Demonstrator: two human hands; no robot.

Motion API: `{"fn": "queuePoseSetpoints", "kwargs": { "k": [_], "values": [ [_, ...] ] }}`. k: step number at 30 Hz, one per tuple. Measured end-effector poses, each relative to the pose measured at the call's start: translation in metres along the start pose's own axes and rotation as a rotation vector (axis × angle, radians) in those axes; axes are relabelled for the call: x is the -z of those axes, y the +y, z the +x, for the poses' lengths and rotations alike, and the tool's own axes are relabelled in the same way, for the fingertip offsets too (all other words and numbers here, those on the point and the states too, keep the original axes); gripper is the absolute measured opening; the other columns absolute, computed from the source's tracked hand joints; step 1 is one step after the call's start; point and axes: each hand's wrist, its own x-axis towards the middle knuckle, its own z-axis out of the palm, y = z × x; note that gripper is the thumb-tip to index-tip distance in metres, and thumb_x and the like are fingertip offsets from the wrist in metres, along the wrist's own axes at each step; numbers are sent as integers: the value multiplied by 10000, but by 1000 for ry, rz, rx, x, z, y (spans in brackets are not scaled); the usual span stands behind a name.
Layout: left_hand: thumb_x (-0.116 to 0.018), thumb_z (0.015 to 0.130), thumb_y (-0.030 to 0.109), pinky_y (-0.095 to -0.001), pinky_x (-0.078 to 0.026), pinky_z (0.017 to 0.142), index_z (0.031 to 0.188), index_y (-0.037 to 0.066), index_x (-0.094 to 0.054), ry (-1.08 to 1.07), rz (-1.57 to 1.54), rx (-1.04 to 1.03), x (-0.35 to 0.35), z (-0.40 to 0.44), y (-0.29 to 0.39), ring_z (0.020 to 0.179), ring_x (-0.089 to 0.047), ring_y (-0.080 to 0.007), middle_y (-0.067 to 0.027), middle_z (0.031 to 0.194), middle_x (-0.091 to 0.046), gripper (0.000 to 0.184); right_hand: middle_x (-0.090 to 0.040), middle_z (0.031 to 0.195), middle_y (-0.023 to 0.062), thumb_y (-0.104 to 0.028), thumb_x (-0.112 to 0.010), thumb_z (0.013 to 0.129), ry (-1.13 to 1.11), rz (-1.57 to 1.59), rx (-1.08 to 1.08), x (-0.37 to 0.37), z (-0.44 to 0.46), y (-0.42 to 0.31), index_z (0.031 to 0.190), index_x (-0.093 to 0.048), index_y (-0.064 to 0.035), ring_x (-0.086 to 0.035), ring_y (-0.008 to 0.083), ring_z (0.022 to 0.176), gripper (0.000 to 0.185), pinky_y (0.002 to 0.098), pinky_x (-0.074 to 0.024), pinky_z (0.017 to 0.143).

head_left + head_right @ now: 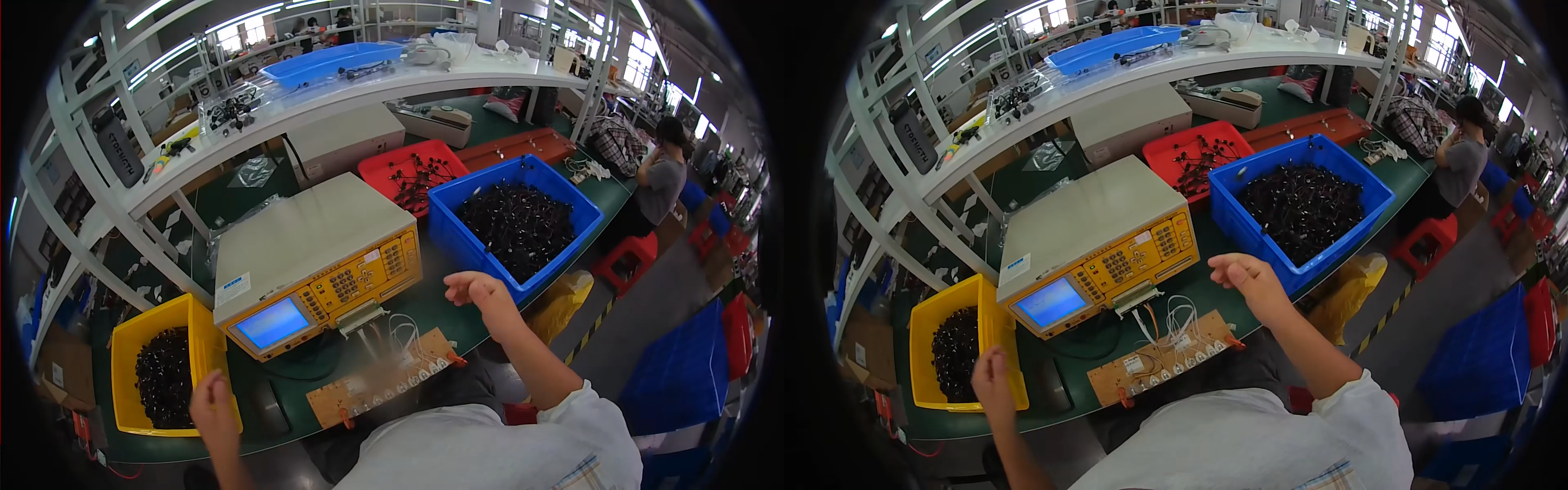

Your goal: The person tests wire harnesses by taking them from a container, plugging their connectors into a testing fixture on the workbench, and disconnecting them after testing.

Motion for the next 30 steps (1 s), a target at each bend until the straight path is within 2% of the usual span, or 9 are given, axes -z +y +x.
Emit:
{"fn": "queuePoseSetpoints", "kwargs": {
  "k": [1, 3, 5, 7, 8, 11, 13, 21, 30],
  "values": [
    [-545, 987, 172, -263, -492, 785, 1189, -11, -602, 95, 157, -67, 19, 22, -11, 874, -602, -149, -90, 995, -636, 278, -667, 951, 68, -296, -522, 1009, 3, -147, 60, -2, 2, -3, 1176, -626, 6, -616, 124, 882, 360, 281, -499, 821],
    [-554, 962, 125, -337, -504, 807, 1193, -26, -593, 212, 600, -183, 44, 52, -17, 908, -623, -274, -154, 1028, -635, 279, -661, 955, 55, -276, -546, 1002, -161, -23, -70, -18, -14, 13, 1182, -625, 4, -608, 112, 901, 342, 262, -492, 825],
    [-593, 922, 134, -427, -492, 838, 1210, -29, -582, 205, 1081, -150, 66, 76, -82, 962, -602, -389, -203, 1084, -619, 331, -660, 940, 46, -281, -559, 998, -240, 1, -111, -37, -32, 43, 1169, -634, -3, -611, 106, 896, 335, 258, -495, 824],
    [-607, 888, 177, -464, -480, 841, 1143, -45, -609, 6, 1074, 60, 78, 88, -147, 977, -603, -406, -220, 1050, -630, 338, -661, 934, 42, -287, -562, 997, -222, -36, -96, -56, -49, 65, 1160, -640, -7, -612, 104, 892, 333, 257, -496, 821],
    [-607, 888, 177, -464, -480, 841, 1143, -45, -609, -3, 1078, 49, 84, 91, -169, 977, -603, -406, -220, 1050, -630, 338, -664, 938, 39, -295, -560, 998, -222, 7, -133, -64, -57, 73, 1153, -644, -7, -613, 100, 890, 338, 259, -497, 820],
    [-602, 860, 223, -471, -485, 774, 989, -50, -652, -329, 1065, 165, 87, 104, -195, 884, -614, -396, -245, 939, -636, 306, -668, 952, 36, -305, -565, 996, -239, -12, -194, -73, -64, 62, 1144, -647, -5, -610, 95, 890, 345, 259, -494, 819],
    [-583, 847, 217, -463, -473, 686, 843, -48, -656, -227, 881, 226, 80, 100, -188, 772, -608, -382, -248, 825, -624, 275, -670, 962, 36, -307, -570, 993, -273, -83, -230, -74, -67, 55, 1143, -646, -2, -607, 92, 892, 348, 257, -491, 818],
    [-590, 851, 171, -446, -461, 677, 874, -33, -657, -41, 834, 159, 74, 92, -165, 758, -594, -362, -218, 811, -612, 216, -663, 957, 22, -289, -582, 990, -316, -155, -228, -75, -58, 44, 1134, -646, 4, -576, 66, 883, 333, 241, -471, 784],
    [-599, 856, 111, -424, -445, 665, 914, -14, -658, 373, 433, 29, 72, 82, -114, 740, -576, -336, -179, 794, -596, 150, -657, 930, 21, -262, -588, 986, -341, -145, -206, -80, -61, 52, 1110, -648, -4, -577, 69, 872, 293, 237, -469, 770]
  ]
}}
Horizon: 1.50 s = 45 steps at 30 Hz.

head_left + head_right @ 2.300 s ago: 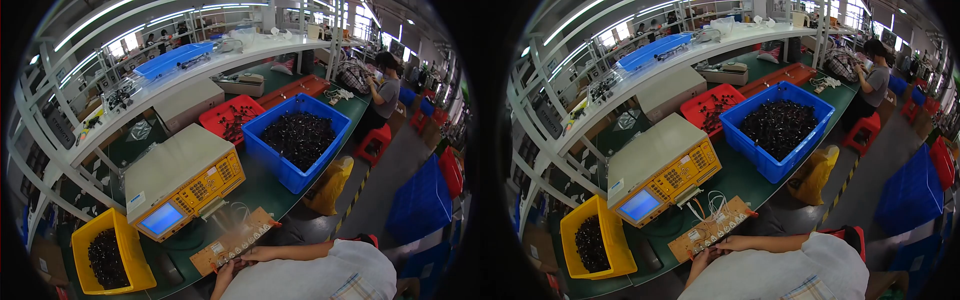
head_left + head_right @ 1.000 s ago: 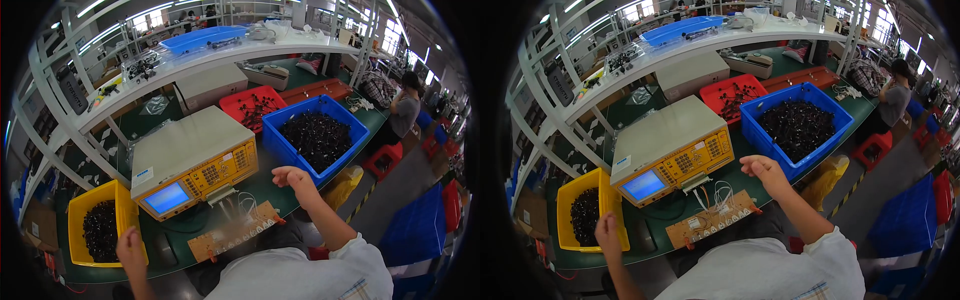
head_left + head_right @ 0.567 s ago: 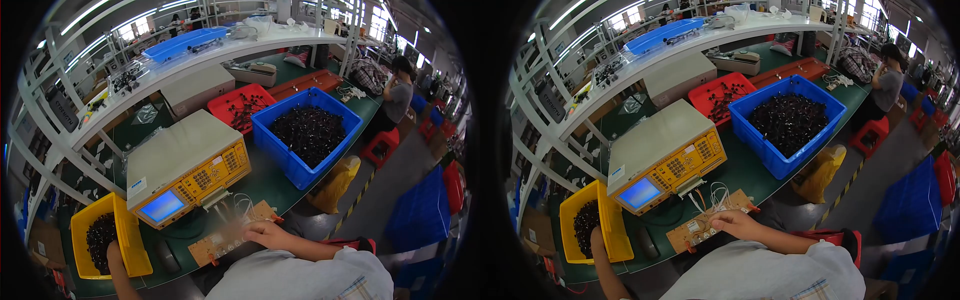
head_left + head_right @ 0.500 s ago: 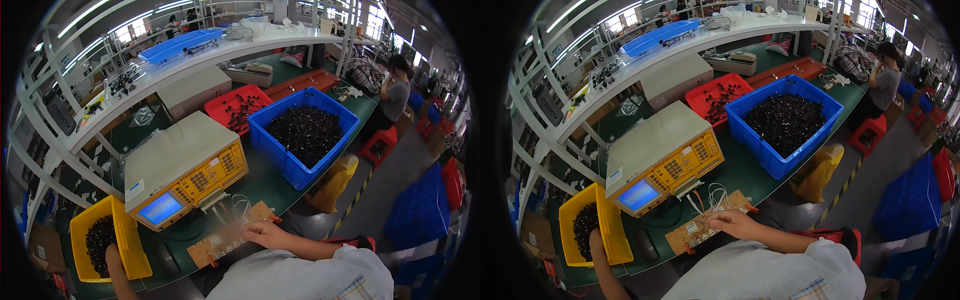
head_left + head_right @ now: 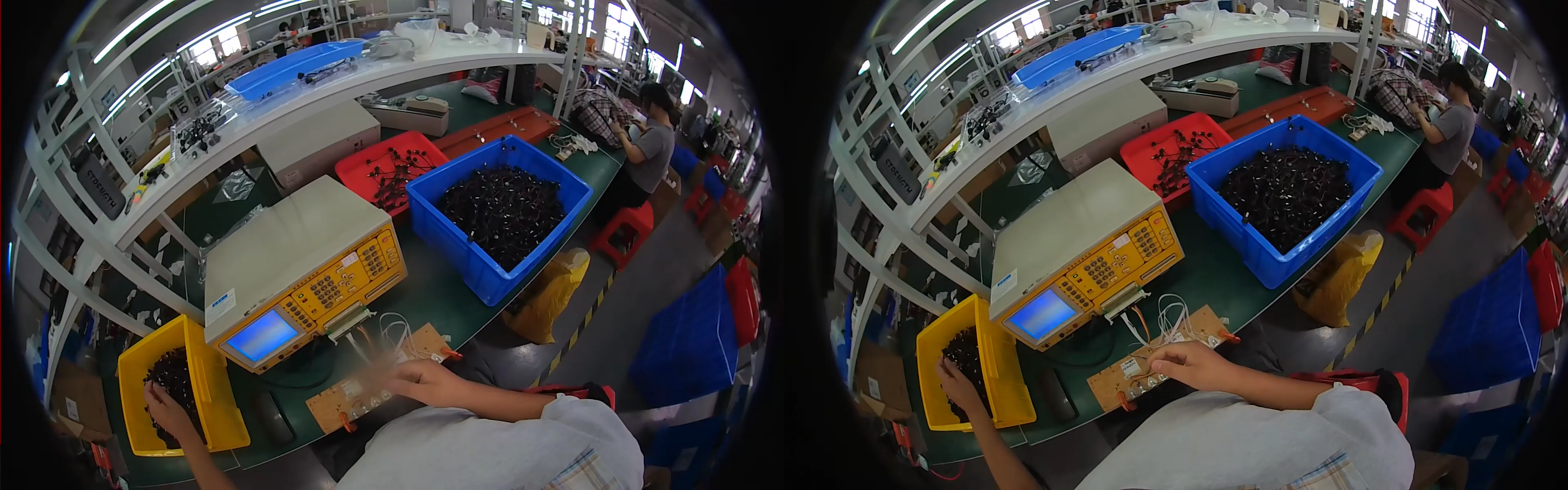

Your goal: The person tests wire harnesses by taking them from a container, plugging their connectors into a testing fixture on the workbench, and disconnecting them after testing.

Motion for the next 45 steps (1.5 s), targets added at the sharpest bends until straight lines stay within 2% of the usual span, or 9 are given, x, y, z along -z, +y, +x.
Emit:
{"fn": "queuePoseSetpoints", "kwargs": {
  "k": [7, 11, 13, 16, 18, 30, 40, 42, 45],
  "values": [
    [-606, 861, 64, -406, -433, 657, 945, 0, -659, 362, -757, 24, 6, -67, 109, 727, -562, -315, -149, 781, -584, 119, -645, 885, 10, -317, -587, 981, 29, -89, 104, -4, 8, 22, 1123, -645, -17, -571, 78, 815, 337, 258, -468, 732],
    [-610, 863, 37, -397, -426, 651, 963, 9, -659, -160, -1619, 86, -10, -161, 174, 719, -554, -304, -132, 773, -577, 115, -629, 844, 17, -323, -586, 979, -50, -72, 88, -26, 12, 18, 1163, -614, -14, -568, 88, 777, 360, 263, -468, 708],
    [-625, 867, 3, -365, -421, 649, 993, 20, -658, -224, -161, -840, -45, -201, 169, 714, -546, -287, -95, 758, -577, 132, -625, 839, 22, -310, -588, 978, -90, -58, 59, -34, 14, 16, 1165, -603, -14, -571, 92, 767, 350, 265, -471, 701],
    [-670, 825, 78, -446, -487, 726, 913, 6, -670, -553, -193, -614, -64, -254, 189, 774, -610, -351, -138, 813, -649, 113, -605, 856, 59, -329, -523, 1005, -221, 19, -27, -34, 17, 17, 1058, -620, -45, -586, 147, 794, 304, 311, -483, 759],
    [-703, 826, 74, -383, -497, 661, 887, -4, -669, -757, -506, -63, -75, -274, 187, 729, -634, -302, -134, 803, -654, 104, -616, 830, 36, -261, -590, 977, -225, -5, -99, -30, 18, 29, 1057, -596, -21, -576, 104, 724, 253, 285, -479, 669],
    [-711, 835, 76, -283, -509, 612, 882, -9, -672, -773, -594, -41, -77, -284, 166, 632, -659, -161, -133, 731, -686, 104, -651, 942, 72, -304, -644, 924, -259, -71, 27, -41, 10, 38, 1031, -631, -66, -617, 196, 954, 260, 320, -490, 842],
    [-697, 867, 121, -251, -470, 645, 904, 8, -668, -1007, -633, -187, -70, -288, 142, 720, -612, -143, -88, 823, -656, 122, -604, 875, -17, -201, -638, 948, -33, 352, -377, -11, 6, 40, 1034, -637, -50, -562, 60, 742, 174, 226, -487, 689],
    [-684, 895, 143, -235, -460, 662, 946, 20, -660, -1268, -694, 303, -66, -295, 139, 741, -577, -88, -31, 853, -648, 136, -604, 872, -16, -208, -629, 955, 10, 362, -406, -10, 3, 42, 1036, -640, -47, -566, 67, 744, 181, 227, -492, 698],
    [-671, 924, 140, -212, -440, 675, 1026, 16, -632, -1306, -668, 259, -70, -296, 133, 779, -545, -54, 22, 872, -614, 165, -605, 873, -14, -222, -607, 968, 72, 389, -443, -11, -1, 42, 1065, -638, -44, -571, 75, 739, 205, 230, -499, 711]
  ]
}}
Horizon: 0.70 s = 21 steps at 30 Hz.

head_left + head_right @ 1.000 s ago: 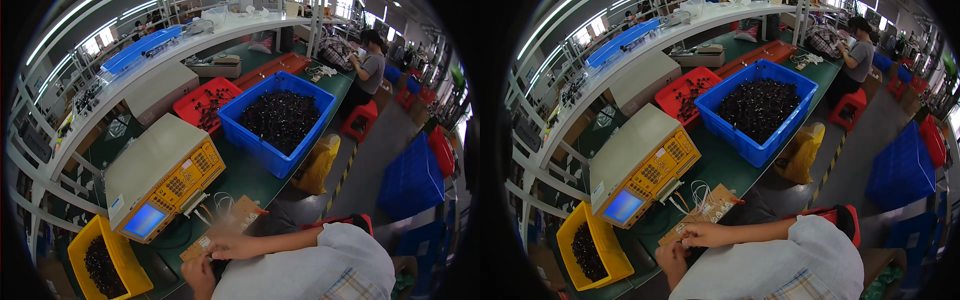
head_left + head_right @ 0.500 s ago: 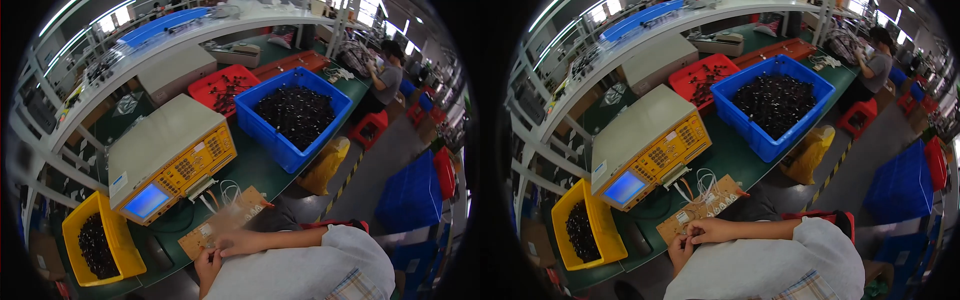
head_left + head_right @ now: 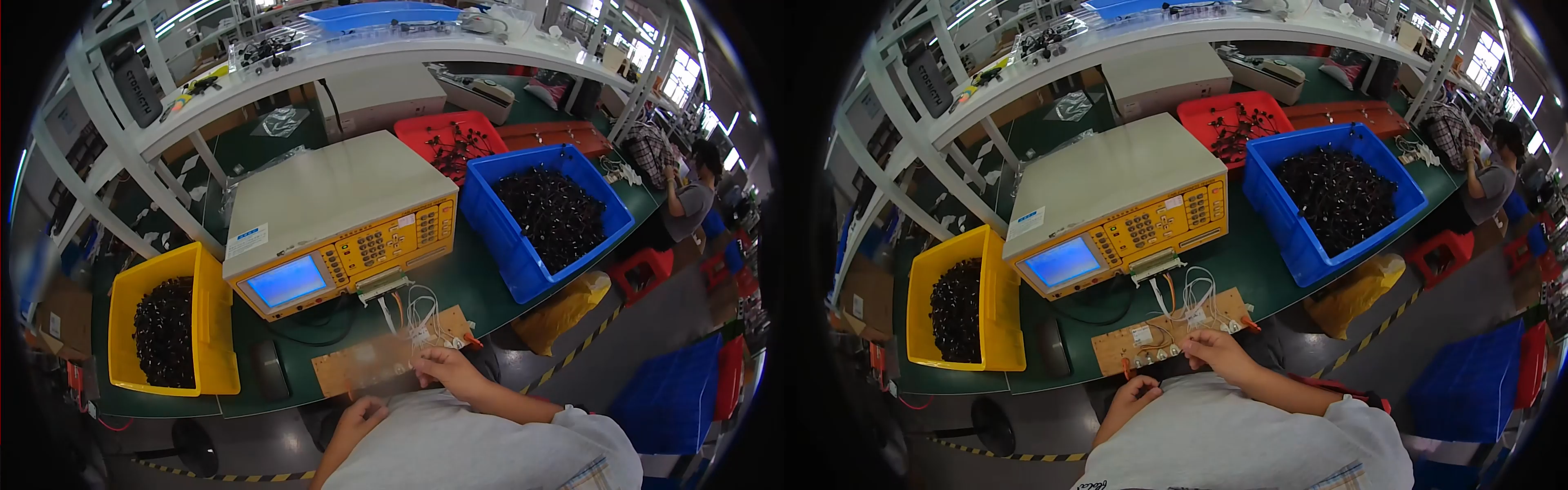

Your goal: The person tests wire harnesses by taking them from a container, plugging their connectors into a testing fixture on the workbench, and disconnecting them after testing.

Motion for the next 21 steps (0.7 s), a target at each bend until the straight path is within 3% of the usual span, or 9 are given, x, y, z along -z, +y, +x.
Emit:
{"fn": "queuePoseSetpoints", "kwargs": {
  "k": [4, 7, 9, 11, 14, 16, 21],
  "values": [
    [-677, 915, 115, -196, -440, 677, 1047, 11, -629, 53, -148, 16, -4, 4, -18, 771, -544, -44, 11, 871, -628, 174, -599, 856, 3, -205, -590, 973, 26, 55, 23, 0, 0, 2, 1087, -629, -35, -577, 86, 746, 208, 243, -503, 727],
    [-700, 884, 72, -196, -450, 655, 1047, 8, -647, 128, 29, -115, -6, 7, -32, 730, -546, -45, 17, 847, -635, 183, -589, 842, 22, -165, -571, 974, 27, 79, -2, 3, -1, 4, 1123, -614, -26, -578, 101, 744, 208, 254, -502, 733],
    [-706, 876, 72, -205, -459, 660, 1048, 16, -656, 184, 71, -67, -10, 4, -12, 742, -554, -45, 15, 835, -635, 187, -576, 855, 19, -135, -551, 974, 8, 139, 2, 5, -5, 10, 1214, -588, -22, -575, 106, 742, 268, 256, -497, 729],
    [-689, 863, 120, -285, -515, 746, 1053, 24, -656, 175, 54, -3, -7, 0, 7, 844, -671, -166, -84, 931, -699, 215, -569, 869, 12, -122, -535, 977, 0, 149, -37, 10, -9, 14, 1283, -562, -23, -572, 108, 745, 323, 255, -489, 731],
    [-676, 868, 93, -295, -526, 712, 1060, 29, -659, 209, 156, 23, -7, 3, 9, 827, -689, -195, -105, 937, -704, 203, -571, 868, 18, -124, -524, 984, 52, 74, -75, 9, -14, 13, 1314, -534, -20, -578, 122, 757, 346, 264, -488, 743],
    [-674, 869, 95, -309, -534, 723, 1057, 40, -667, 327, 326, -205, -11, 6, 1, 833, -692, -246, -125, 949, -704, 196, -577, 854, 24, -140, -521, 993, 75, 82, -102, 10, -17, 23, 1304, -535, -16, -584, 129, 763, 336, 270, -490, 738],
    [-676, 862, 90, -332, -548, 730, 1049, 64, -677, 386, 398, -307, -15, 18, -10, 847, -686, -291, -134, 971, -702, 189, -570, 820, 13, -271, -515, 1016, 175, 206, -122, 21, -10, 43, 1171, -568, -19, -571, 129, 738, 300, 275, -486, 712]
  ]
}}
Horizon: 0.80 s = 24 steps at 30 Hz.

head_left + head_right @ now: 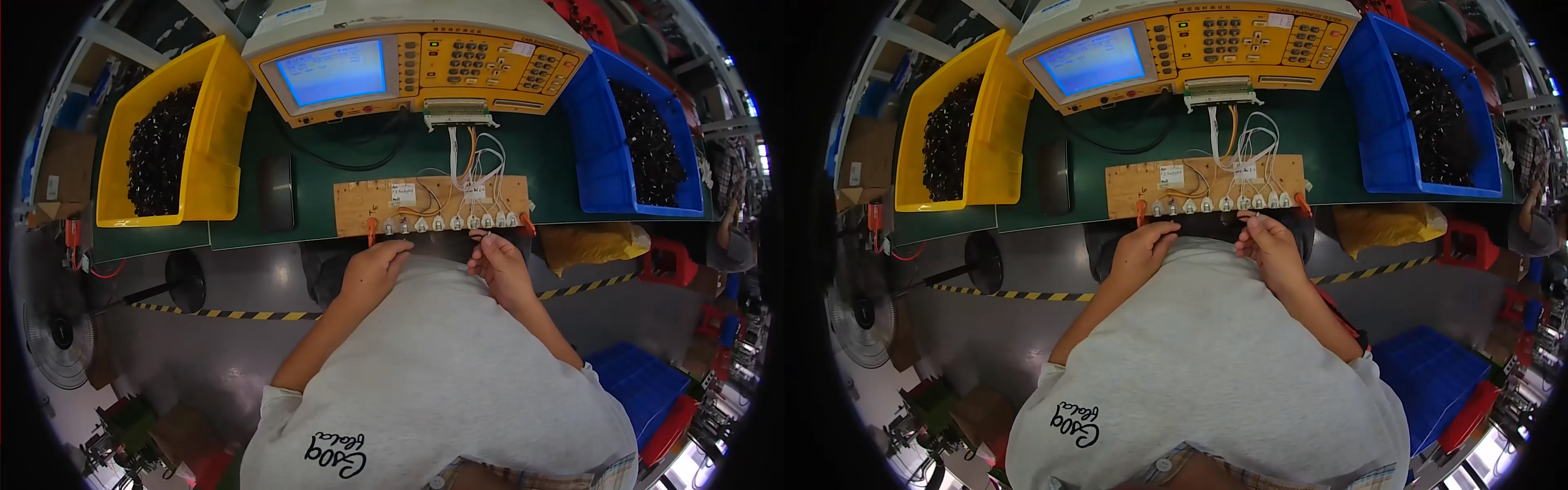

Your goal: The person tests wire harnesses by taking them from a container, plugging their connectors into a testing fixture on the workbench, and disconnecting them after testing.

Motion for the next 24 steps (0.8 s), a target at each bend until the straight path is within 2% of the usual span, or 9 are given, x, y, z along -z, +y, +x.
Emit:
{"fn": "queuePoseSetpoints", "kwargs": {
  "k": [2, 7, 9, 10, 12, 18, 22, 24],
  "values": [
    [-677, 861, 90, -337, -551, 729, 1047, 68, -679, 32, 1, -47, -4, 3, -2, 846, -687, -291, -131, 968, -703, 187, -575, 807, 15, -269, -523, 1013, 41, -3, 14, 6, 5, 5, 1139, -590, -18, -577, 127, 726, 289, 274, -495, 700],
    [-684, 858, 94, -338, -556, 695, 1041, 79, -682, 70, 54, -15, -9, 7, -2, 803, -692, -292, -139, 933, -705, 184, -575, 779, 16, -271, -508, 1019, 91, -121, 87, 4, 8, 5, 1048, -621, -17, -578, 118, 705, 281, 266, -503, 673],
    [-687, 856, 97, -337, -553, 678, 1041, 85, -682, 73, 65, 1, -11, 8, -2, 781, -690, -290, -141, 910, -702, 185, -547, 743, 3, -306, -472, 1032, 41, -316, 118, 9, 12, 9, 1026, -585, -25, -551, 98, 701, 302, 253, -474, 674],
    [-689, 855, 100, -336, -551, 661, 1042, 92, -683, 81, 82, 24, -13, 7, -3, 760, -688, -288, -143, 888, -700, 187, -547, 743, 3, -306, -472, 1032, 56, -313, 117, 11, 11, 11, 1026, -585, -25, -551, 98, 701, 302, 253, -474, 674],
    [-690, 855, 104, -338, -548, 643, 1054, 103, -684, 85, 104, 1, -15, 8, -6, 741, -686, -286, -142, 869, -697, 199, -544, 722, 5, -262, -460, 1034, -41, -590, 210, 10, 12, 13, 1006, -589, -15, -532, 84, 694, 280, 240, -453, 662],
    [-680, 861, 116, -348, -540, 605, 1103, 135, -683, 68, 209, -16, -14, 7, 0, 699, -676, -289, -134, 827, -688, 243, -545, 693, 12, -193, -463, 1025, 16, -584, 300, 10, 23, 27, 1000, -608, -9, -521, 89, 648, 236, 240, -442, 622],
    [-708, 844, 119, -345, -527, 575, 1079, 131, -701, 158, 236, -163, -19, 10, -15, 665, -672, -295, -165, 780, -671, 235, -552, 695, 17, -204, -462, 1024, 65, -564, 287, 21, 29, 42, 993, -609, -3, -527, 99, 638, 250, 253, -444, 604],
    [-710, 841, 123, -346, -529, 577, 1070, 130, -705, 93, 318, -115, -18, 11, -14, 669, -673, -299, -164, 783, -673, 229, -556, 700, 24, -213, -460, 1026, 78, -501, 341, 16, 24, 37, 986, -613, 0, -529, 102, 636, 265, 254, -451, 610]
  ]
}}
